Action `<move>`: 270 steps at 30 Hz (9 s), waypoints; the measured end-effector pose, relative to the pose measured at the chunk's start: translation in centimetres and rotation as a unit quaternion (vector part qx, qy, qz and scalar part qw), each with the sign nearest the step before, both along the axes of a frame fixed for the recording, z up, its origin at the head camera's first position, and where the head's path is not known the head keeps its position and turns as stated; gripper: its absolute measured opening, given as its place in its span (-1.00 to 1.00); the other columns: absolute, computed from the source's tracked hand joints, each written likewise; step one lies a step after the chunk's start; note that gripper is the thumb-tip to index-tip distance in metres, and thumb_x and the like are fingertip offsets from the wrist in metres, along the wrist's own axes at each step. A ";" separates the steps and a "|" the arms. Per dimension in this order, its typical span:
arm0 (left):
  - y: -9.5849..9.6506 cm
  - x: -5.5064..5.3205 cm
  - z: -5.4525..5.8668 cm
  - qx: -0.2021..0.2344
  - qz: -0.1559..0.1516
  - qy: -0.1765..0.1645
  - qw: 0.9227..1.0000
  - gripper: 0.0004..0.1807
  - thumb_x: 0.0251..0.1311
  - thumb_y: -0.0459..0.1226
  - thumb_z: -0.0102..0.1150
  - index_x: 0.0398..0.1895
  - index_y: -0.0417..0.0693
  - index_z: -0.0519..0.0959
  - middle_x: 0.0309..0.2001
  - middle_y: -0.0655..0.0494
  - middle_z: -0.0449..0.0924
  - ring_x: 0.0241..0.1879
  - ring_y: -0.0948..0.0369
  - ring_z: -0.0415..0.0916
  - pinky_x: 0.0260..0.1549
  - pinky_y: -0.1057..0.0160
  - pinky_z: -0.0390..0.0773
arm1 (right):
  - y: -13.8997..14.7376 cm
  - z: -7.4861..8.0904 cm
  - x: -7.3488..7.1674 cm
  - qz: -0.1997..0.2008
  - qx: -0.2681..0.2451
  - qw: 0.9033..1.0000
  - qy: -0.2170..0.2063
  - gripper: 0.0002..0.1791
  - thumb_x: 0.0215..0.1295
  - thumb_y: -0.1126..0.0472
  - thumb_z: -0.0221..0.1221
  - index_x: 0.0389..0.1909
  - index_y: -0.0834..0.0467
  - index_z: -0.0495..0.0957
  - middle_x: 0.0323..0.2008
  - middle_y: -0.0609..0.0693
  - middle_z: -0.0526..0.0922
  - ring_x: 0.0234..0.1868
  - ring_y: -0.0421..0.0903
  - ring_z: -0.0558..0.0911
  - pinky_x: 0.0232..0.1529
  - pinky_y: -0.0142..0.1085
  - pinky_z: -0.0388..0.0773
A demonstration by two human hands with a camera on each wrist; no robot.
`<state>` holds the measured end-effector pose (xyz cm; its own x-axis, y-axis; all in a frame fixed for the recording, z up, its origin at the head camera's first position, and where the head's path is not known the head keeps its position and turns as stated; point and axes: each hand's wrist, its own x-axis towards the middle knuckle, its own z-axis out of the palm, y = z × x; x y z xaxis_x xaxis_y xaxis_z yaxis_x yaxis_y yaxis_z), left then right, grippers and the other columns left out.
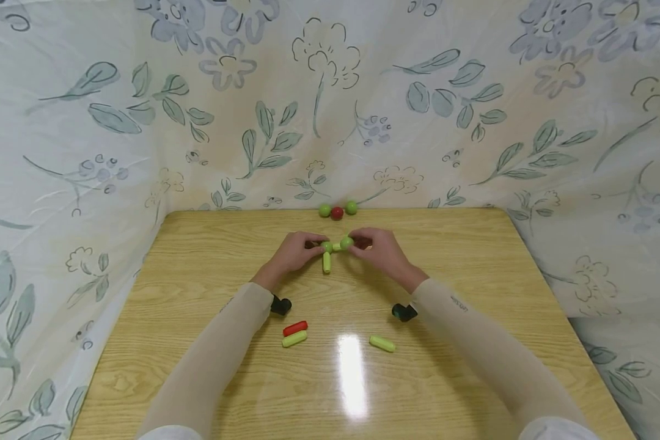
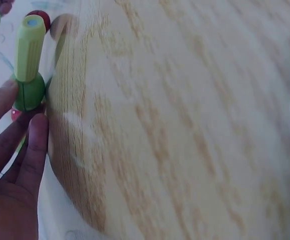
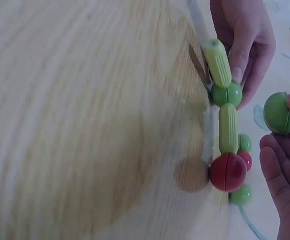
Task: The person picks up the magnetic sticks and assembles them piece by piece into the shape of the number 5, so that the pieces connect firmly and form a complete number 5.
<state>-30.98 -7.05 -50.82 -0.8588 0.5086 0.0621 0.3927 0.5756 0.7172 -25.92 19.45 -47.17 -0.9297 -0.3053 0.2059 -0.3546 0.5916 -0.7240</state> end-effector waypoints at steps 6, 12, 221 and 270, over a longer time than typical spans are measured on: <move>0.0 0.0 -0.1 0.001 -0.001 0.000 1.000 -0.65 0.54 -0.19 0.34 0.30 0.01 0.75 0.20 0.04 0.75 0.11 0.09 0.67 0.20 0.03 0.60 | -0.7 -0.1 1.1 0.012 -0.007 1.000 -0.005 -0.72 0.43 0.24 0.46 0.09 0.25 0.77 -0.12 0.01 0.81 -0.17 -0.09 0.75 -0.05 -0.07 0.73; 0.0 0.1 0.1 0.000 -0.002 -0.001 1.000 -0.65 0.54 -0.19 0.34 0.30 -0.01 0.74 0.21 0.02 0.74 0.14 0.07 0.67 0.23 0.02 0.59 | -1.2 -0.4 2.0 0.019 -0.004 1.000 -0.012 -0.71 0.43 0.22 0.47 0.08 0.22 0.77 -0.09 -0.01 0.81 -0.17 -0.13 0.75 -0.07 -0.14 0.73; 0.2 9.2 0.3 0.060 0.015 -0.037 0.997 -0.70 0.39 -0.29 0.49 0.14 -0.04 0.77 -0.16 0.21 0.72 -0.17 0.24 0.60 -0.13 0.21 0.65 | 2.7 0.0 10.2 0.041 0.155 0.987 0.018 -0.76 0.46 0.30 0.42 0.08 0.21 0.81 0.02 0.07 0.77 0.06 0.06 0.72 0.10 -0.02 0.70; 0.6 9.1 -0.1 0.026 -0.001 0.021 0.999 -0.75 0.37 -0.26 0.52 0.08 -0.01 0.79 -0.23 0.21 0.71 -0.25 0.28 0.60 -0.20 0.23 0.66 | -1.1 -1.7 5.5 0.059 0.179 0.982 0.007 -0.78 0.50 0.27 0.39 0.08 0.21 0.81 -0.01 0.02 0.77 0.05 -0.01 0.70 0.13 -0.08 0.67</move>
<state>-21.92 -6.41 -50.90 -0.8544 0.5048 0.1234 0.4233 0.5382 0.7288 -20.42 18.35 -48.86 -0.8814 -0.4658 0.0783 -0.4443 0.7612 -0.4724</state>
